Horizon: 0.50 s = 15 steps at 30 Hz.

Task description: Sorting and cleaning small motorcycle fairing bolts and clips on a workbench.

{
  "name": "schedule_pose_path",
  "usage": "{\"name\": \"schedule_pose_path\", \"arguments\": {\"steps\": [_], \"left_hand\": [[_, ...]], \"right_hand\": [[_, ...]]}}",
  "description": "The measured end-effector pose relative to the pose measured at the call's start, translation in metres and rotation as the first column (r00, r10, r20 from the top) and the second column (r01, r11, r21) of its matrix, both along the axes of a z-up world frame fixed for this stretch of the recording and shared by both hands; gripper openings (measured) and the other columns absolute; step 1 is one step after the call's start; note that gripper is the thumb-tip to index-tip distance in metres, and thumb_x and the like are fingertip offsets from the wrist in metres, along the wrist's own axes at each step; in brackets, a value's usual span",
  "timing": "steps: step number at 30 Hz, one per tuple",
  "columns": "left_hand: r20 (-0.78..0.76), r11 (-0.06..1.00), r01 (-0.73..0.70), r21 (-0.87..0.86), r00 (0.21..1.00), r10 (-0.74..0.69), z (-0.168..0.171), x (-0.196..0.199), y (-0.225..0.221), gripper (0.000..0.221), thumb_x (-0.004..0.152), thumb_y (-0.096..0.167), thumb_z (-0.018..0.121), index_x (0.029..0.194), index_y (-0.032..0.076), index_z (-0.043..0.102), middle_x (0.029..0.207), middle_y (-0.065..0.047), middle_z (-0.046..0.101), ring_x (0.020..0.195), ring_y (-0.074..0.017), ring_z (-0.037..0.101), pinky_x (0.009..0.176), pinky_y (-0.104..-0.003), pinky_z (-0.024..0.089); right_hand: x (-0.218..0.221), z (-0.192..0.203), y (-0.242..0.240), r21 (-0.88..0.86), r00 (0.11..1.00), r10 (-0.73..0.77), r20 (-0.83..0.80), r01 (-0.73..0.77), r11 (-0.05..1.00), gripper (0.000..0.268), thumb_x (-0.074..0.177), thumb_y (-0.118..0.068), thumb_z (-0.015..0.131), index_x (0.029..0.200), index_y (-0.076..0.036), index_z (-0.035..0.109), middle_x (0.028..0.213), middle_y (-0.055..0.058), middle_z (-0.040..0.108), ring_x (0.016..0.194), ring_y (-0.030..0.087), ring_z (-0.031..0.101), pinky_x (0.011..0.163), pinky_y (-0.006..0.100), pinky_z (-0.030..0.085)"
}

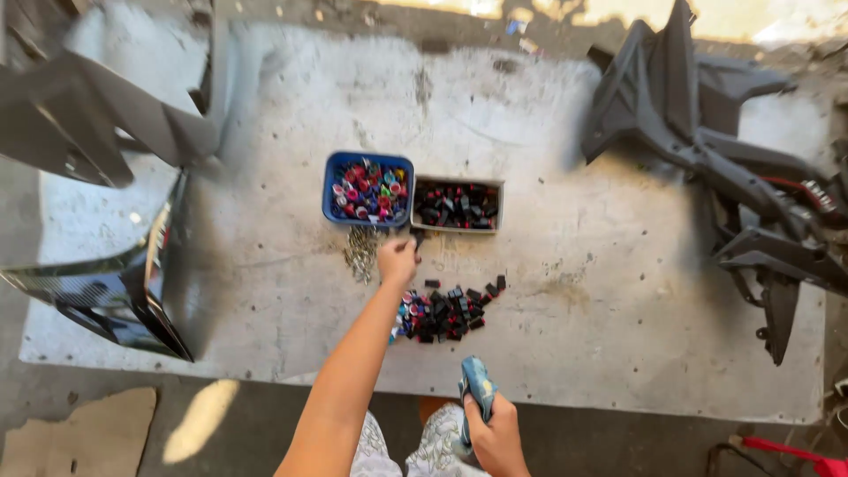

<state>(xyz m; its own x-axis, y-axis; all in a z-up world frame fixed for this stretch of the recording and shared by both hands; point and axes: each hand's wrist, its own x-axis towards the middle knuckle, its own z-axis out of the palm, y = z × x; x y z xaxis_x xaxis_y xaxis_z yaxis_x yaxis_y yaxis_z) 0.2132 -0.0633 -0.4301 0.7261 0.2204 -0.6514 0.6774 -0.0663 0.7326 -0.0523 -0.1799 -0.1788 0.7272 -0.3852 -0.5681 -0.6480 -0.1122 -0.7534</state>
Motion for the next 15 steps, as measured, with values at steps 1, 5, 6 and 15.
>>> {"name": "schedule_pose_path", "arguments": {"steps": [1,5,6,15], "left_hand": [[0.091,0.975,0.139,0.175,0.983,-0.157,-0.028,0.006,-0.009,0.024,0.091,0.02,0.07,0.105,0.003,0.079,0.079,-0.006,0.077,0.062,-0.0155,0.068,0.062,-0.03,0.055],[0.035,0.966,-0.063,-0.252,0.997,0.074,-0.03,0.001,-0.028,0.049,0.095,0.016,0.068,0.14,0.0,0.061,0.105,-0.012,0.075,0.077,-0.0142,0.072,0.062,-0.023,0.056],[0.078,0.98,0.194,0.034,0.977,-0.196,-0.022,-0.01,-0.025,0.04,0.096,0.019,0.067,0.132,0.002,0.066,0.108,-0.012,0.077,0.083,-0.0169,0.073,0.069,-0.026,0.058],[-0.154,0.057,0.571,0.819,0.314,-0.937,-0.101,-0.082,-0.017,0.029,0.077,0.002,0.071,0.105,0.011,0.066,0.113,-0.013,0.06,0.1,-0.0338,0.057,0.089,-0.045,0.045]], "right_hand": [[0.004,-0.007,-0.009,-0.019,0.999,0.035,0.018,-0.034,0.999,0.018,0.089,-0.012,0.066,0.092,0.002,0.077,0.061,0.004,0.064,0.055,0.014,0.048,0.052,0.031,0.045],[0.004,-0.038,-0.019,0.018,0.999,0.0,-0.038,0.0,1.0,0.02,0.088,-0.011,0.066,0.091,0.005,0.077,0.064,0.005,0.068,0.057,0.014,0.051,0.054,0.03,0.047],[0.001,-0.045,-0.02,0.041,0.999,0.0,-0.045,0.002,0.999,0.019,0.089,-0.01,0.066,0.092,0.005,0.077,0.065,0.005,0.068,0.057,0.014,0.05,0.054,0.03,0.046],[-0.024,-0.097,-0.024,0.028,0.986,-0.072,-0.15,0.077,0.997,0.018,0.086,-0.01,0.069,0.088,0.005,0.08,0.057,0.005,0.064,0.053,0.013,0.049,0.051,0.029,0.044]]}}
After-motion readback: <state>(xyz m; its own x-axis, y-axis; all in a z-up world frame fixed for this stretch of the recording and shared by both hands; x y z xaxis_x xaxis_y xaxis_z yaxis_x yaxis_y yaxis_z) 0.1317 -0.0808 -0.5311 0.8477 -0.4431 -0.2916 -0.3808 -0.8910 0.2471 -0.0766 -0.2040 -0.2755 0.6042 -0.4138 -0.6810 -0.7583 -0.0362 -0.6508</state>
